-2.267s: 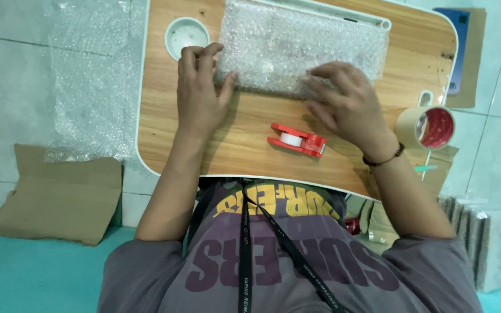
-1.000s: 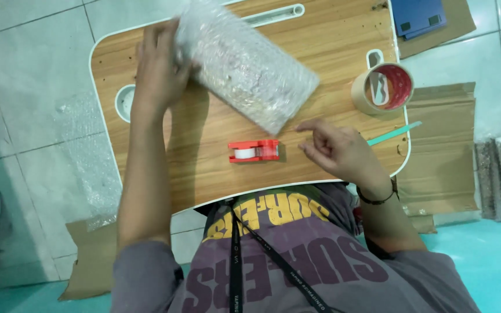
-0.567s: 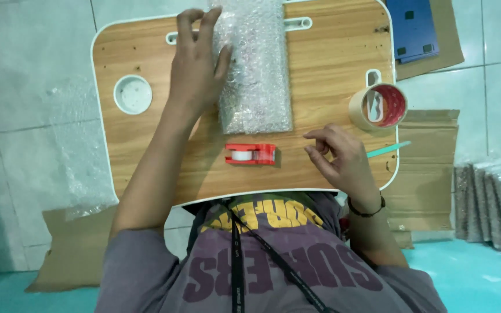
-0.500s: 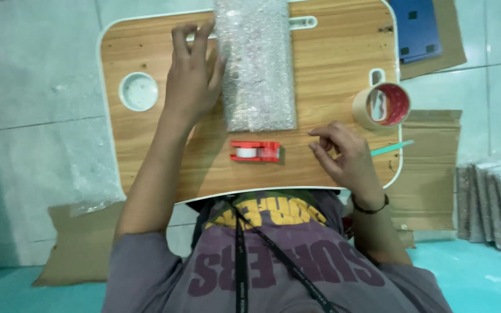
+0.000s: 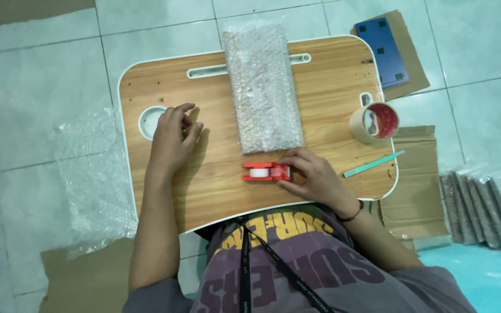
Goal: The person wraps a rectangular food package in bubble wrap and secures it with tape. They place the package on a sheet of bubble wrap, fold the wrap around it, and apply tape to seal the edges, then add a second layer of bubble wrap and tape it shut.
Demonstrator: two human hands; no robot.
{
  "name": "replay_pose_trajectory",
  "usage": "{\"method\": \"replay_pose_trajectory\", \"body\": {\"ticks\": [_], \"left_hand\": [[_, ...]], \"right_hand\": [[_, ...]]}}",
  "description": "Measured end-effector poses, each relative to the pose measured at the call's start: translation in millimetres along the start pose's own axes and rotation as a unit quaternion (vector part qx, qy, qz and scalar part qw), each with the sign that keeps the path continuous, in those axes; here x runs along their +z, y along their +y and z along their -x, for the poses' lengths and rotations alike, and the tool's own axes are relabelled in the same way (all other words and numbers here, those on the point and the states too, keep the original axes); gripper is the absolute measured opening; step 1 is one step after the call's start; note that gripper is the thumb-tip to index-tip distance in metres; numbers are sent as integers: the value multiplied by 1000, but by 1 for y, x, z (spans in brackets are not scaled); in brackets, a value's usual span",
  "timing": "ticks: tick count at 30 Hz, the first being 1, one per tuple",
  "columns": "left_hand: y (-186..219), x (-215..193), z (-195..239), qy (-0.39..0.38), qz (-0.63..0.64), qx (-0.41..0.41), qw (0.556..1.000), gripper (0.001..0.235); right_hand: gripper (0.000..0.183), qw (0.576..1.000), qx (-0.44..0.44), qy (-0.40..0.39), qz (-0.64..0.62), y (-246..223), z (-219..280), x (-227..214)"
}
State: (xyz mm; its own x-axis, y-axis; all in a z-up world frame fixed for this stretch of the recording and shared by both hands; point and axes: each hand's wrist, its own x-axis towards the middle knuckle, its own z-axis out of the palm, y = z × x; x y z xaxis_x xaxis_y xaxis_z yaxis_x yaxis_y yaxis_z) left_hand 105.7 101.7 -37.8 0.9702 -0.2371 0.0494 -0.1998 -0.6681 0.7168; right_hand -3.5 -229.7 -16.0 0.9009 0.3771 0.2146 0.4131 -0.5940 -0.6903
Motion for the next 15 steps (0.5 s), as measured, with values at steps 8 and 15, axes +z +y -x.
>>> {"method": "replay_pose_trajectory", "body": {"ticks": [8,15], "left_hand": [[-8,3,2,-12,-8,27,1000,36],[29,-8,2,9,9,-13,1000,33]], "right_hand": [[49,991,14,113,69,31,0,-74],[49,977,29,152,149,62,-60,-141]]}}
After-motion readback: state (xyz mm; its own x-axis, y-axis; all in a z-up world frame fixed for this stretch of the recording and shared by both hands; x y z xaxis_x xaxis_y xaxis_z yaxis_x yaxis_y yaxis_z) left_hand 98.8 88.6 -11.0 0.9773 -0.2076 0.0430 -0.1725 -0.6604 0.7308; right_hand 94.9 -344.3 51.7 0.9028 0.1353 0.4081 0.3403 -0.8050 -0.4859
